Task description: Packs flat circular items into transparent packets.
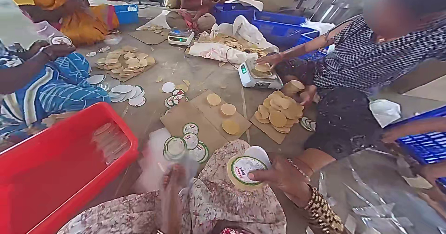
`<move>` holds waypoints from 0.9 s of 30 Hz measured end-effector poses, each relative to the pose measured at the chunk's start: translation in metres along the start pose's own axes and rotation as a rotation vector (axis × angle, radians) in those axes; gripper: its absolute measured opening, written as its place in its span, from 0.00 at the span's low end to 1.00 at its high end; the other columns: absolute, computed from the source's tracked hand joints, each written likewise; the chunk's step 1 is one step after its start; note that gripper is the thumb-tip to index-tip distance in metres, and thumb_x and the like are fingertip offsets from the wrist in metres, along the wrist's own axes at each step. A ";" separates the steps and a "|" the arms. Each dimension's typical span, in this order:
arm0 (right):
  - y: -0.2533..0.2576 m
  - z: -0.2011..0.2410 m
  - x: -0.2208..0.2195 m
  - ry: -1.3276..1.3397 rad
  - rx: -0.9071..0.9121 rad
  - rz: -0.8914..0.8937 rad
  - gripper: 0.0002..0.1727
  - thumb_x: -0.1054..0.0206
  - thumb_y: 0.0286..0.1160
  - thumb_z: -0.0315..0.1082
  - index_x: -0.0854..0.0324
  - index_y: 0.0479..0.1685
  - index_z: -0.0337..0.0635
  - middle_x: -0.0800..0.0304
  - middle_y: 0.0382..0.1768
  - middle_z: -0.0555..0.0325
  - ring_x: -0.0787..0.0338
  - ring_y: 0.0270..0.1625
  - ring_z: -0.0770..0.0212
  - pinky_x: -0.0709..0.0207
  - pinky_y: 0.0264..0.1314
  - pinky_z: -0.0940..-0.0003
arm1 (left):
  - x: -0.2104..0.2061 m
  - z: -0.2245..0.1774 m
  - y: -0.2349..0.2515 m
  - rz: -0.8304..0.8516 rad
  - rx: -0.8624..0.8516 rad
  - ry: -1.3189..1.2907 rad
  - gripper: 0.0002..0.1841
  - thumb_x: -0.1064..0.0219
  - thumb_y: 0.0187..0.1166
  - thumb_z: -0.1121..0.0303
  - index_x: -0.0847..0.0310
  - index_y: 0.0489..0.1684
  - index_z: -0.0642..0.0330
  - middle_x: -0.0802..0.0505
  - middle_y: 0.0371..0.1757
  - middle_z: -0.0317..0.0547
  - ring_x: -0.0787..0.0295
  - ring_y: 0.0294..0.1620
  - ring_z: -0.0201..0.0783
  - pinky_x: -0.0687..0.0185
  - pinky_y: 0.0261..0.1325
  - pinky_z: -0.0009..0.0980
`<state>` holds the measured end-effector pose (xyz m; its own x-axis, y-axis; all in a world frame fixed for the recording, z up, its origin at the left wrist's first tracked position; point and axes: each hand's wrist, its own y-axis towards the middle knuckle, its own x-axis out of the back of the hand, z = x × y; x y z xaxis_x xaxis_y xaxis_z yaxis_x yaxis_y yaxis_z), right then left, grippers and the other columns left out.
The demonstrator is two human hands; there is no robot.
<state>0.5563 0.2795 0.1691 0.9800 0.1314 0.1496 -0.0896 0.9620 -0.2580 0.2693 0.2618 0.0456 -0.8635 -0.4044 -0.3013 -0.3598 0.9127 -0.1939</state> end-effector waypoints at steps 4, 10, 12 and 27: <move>-0.008 0.004 -0.029 0.102 0.074 -0.011 0.20 0.16 0.43 0.23 0.09 0.43 0.41 0.02 0.38 0.62 0.03 0.43 0.67 0.08 0.49 0.70 | -0.047 0.002 -0.056 0.169 0.279 -0.138 0.11 0.45 0.88 0.71 0.18 0.53 0.66 0.05 0.41 0.42 0.07 0.42 0.33 0.09 0.51 0.32; -0.013 -0.025 -0.061 -0.380 0.674 -0.158 0.13 0.22 0.57 0.46 0.11 0.32 0.47 0.10 0.30 0.67 0.12 0.38 0.77 0.18 0.41 0.82 | -0.060 -0.012 -0.096 0.147 0.454 -0.258 0.16 0.58 0.92 0.73 0.22 0.57 0.70 0.03 0.41 0.49 0.03 0.42 0.43 0.06 0.49 0.41; -0.012 -0.032 -0.063 -0.613 0.994 -0.137 0.11 0.36 0.77 0.47 0.14 0.35 0.53 0.14 0.31 0.62 0.14 0.41 0.65 0.21 0.49 0.73 | -0.055 -0.018 -0.100 0.090 0.441 -0.320 0.19 0.62 0.93 0.70 0.21 0.54 0.65 0.03 0.40 0.43 0.04 0.42 0.36 0.07 0.49 0.36; -0.030 -0.063 -0.054 -0.615 1.219 0.008 0.17 0.49 0.91 0.46 0.14 0.54 0.55 0.09 0.54 0.59 0.13 0.62 0.61 0.24 0.73 0.69 | -0.050 -0.033 -0.095 -0.082 0.583 -0.388 0.15 0.51 0.93 0.64 0.26 0.62 0.66 0.07 0.46 0.55 0.05 0.46 0.46 0.07 0.50 0.45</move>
<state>0.5176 0.2284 0.1085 0.7705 -0.0858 0.6316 -0.5073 0.5174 0.6892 0.3351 0.1975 0.1098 -0.6143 -0.5613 -0.5546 -0.0763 0.7418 -0.6663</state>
